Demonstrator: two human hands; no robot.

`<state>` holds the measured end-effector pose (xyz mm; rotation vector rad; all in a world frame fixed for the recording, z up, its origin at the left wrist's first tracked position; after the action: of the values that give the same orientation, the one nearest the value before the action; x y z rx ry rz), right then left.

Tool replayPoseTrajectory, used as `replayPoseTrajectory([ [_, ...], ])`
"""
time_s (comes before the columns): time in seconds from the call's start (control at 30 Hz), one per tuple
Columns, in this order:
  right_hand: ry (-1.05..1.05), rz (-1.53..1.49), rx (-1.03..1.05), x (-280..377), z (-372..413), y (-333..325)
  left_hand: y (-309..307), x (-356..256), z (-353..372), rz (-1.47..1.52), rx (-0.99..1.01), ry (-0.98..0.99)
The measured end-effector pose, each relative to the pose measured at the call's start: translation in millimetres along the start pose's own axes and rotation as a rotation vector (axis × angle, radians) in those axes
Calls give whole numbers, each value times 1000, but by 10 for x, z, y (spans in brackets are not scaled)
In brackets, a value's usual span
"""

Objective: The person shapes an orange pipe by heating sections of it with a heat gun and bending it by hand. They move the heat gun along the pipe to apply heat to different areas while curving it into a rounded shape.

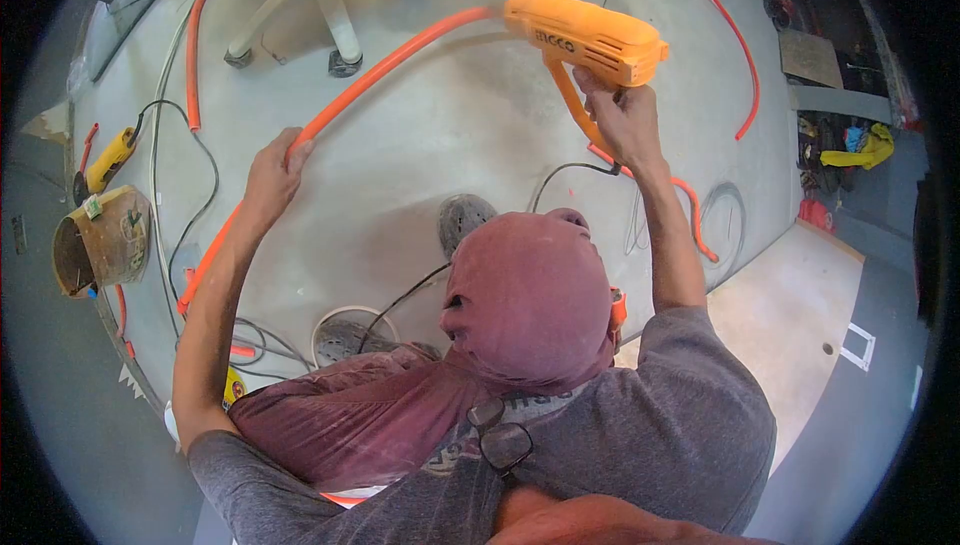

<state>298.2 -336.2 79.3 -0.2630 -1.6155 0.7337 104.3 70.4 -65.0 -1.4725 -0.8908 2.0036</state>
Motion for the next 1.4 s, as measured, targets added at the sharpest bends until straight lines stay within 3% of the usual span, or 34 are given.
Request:
replayPoseTrajectory([
  [0.13, -16, -10, 73, 264, 17, 59, -29, -24, -1, -13, -3, 1],
  [0.23, -156, 75, 231, 722, -43, 114, -106, -46, -17, -42, -6, -4],
  [0.3, -80, 289, 372, 911, -118, 177, -137, -38, -53, -48, -16, 28],
  [0.4, -130, 484, 471, 1445, -245, 164, -202, -95, -67, -31, -34, 67],
  [0.57, -195, 396, 575, 2030, -318, 98, -353, -214, -85, -38, -58, 92],
  [0.63, 36, 552, 522, 2031, -323, -17, -388, -280, -58, -68, -15, 86],
  [0.67, 65, 493, 500, 1984, -339, -62, -398, -266, -47, -65, -22, 86],
  [0.7, 61, 497, 500, 1806, -378, -89, -405, -256, -39, -63, -36, 97],
  [0.77, -92, 497, 311, 1527, -560, -278, -422, -249, -24, -60, -50, 109],
  [0.87, -1, 548, 343, 1316, -661, -416, -437, -254, -12, -55, -47, 96],
  [1.07, -53, 603, 285, 1258, -645, -380, -476, -246, 1, -63, -64, 105],
  [1.3, -151, 452, 436, 1574, -327, 38, -495, -291, -11, -104, -73, 120],
  [1.4, -84, 367, 464, 1499, -297, 49, -451, -293, 20, -94, -40, 86],
])
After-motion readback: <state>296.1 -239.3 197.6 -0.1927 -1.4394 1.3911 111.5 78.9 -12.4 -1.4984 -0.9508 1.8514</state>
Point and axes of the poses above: each hand's wrist, its own z-axis away from the middle knuckle, its own y-axis out of the palm, x = y × z, the point moved 9 cm from there along -z, towards the middle knuckle, and after that the axes turned 4 degrees about -z, right-handed, at the moved point
